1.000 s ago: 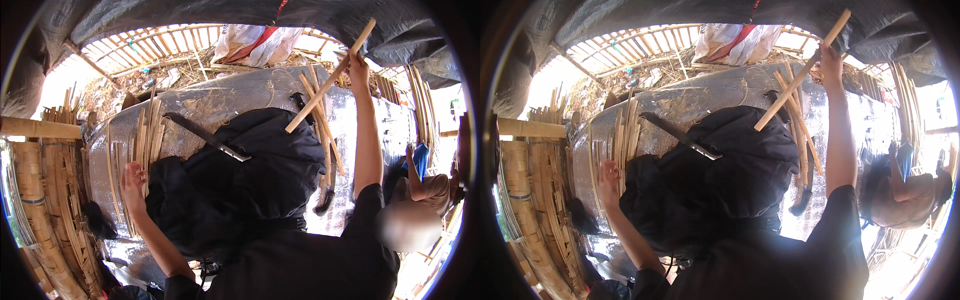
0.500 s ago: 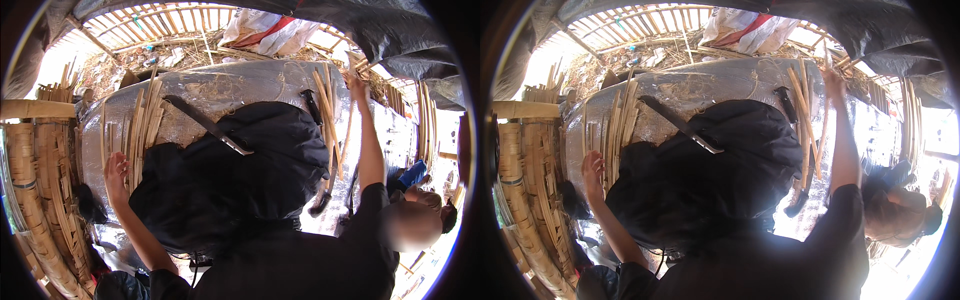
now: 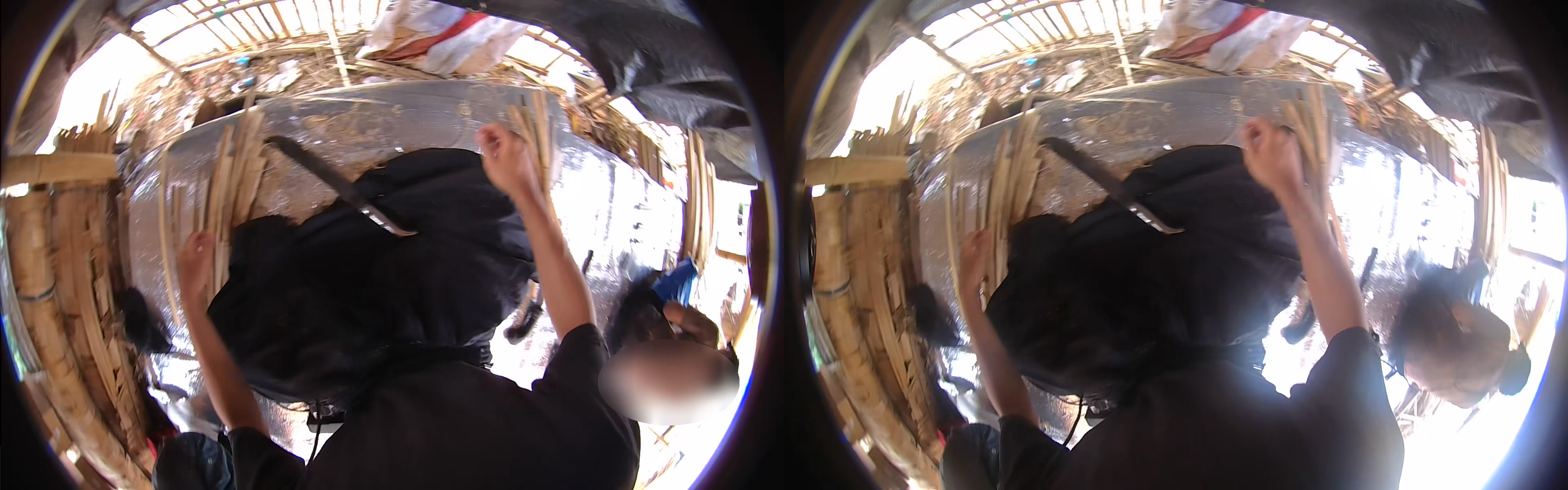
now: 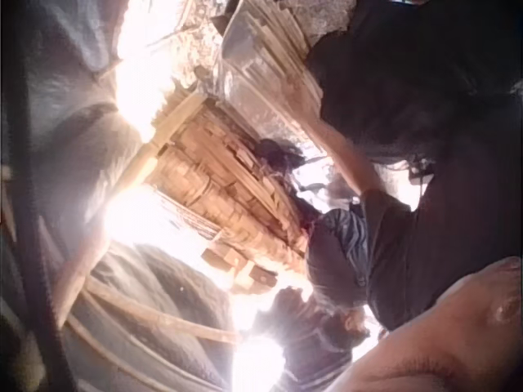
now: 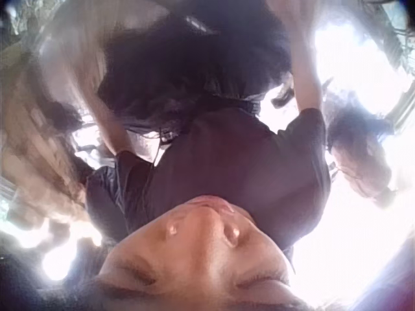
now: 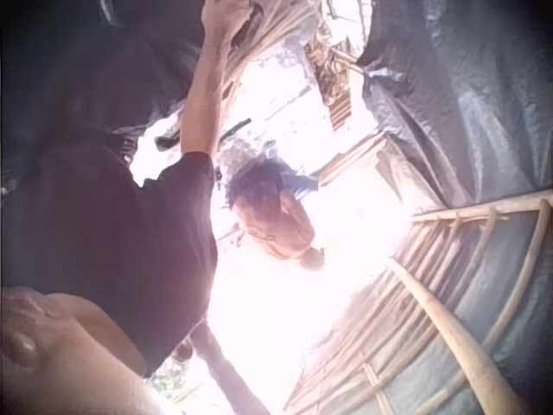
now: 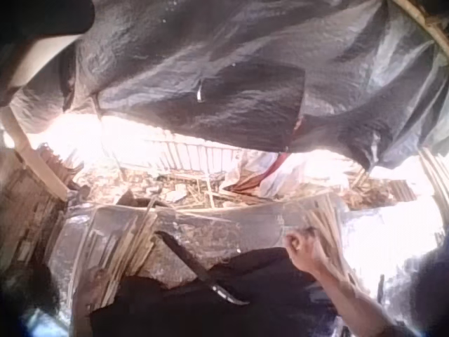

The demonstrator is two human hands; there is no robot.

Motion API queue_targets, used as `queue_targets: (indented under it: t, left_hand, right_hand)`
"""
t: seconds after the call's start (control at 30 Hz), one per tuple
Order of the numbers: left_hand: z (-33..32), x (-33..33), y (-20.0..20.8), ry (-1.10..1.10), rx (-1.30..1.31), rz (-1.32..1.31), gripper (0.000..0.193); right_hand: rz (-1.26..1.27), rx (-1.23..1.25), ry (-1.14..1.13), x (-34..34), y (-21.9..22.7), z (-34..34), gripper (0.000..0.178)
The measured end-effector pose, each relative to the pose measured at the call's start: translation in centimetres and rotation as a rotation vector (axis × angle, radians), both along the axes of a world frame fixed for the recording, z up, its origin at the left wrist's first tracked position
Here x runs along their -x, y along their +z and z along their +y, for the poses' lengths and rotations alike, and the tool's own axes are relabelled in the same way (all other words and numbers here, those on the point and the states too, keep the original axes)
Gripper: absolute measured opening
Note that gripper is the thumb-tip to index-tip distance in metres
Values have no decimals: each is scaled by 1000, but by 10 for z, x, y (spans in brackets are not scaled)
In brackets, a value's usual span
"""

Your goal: The person shaves bamboo strips using a large knife by holding the strips with one hand and repeatedly drawing the blade along the length of each strip to thin and smooth them.

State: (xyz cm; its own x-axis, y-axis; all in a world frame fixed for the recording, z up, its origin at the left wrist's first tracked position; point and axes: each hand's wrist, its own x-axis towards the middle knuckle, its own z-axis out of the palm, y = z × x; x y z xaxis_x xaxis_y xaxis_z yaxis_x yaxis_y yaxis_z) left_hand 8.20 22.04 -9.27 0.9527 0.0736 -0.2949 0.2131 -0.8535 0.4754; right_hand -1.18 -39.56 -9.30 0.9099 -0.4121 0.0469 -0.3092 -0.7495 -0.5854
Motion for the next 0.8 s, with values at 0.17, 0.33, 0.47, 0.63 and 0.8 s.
queue_targets:
  t: [0.17,0.33,0.47,0.63,0.8]
  left_hand:
    - [-53,-7,-27,-377,-344,27,43]
    - [-15,-32,-24,-91,-173,-60,43]
    - [81,-38,-57,149,-335,-193,46]
    - [103,-48,-93,249,-359,-47,61]
    - [178,-34,-113,536,-454,-22,57]
  right_hand:
    - [361,143,409,13,-30,144,44]
    - [415,123,404,12,-49,173,40]
    - [351,-28,399,14,-52,181,32]
    - [327,89,283,10,-62,187,35]
    - [292,-25,308,3,-65,199,37]
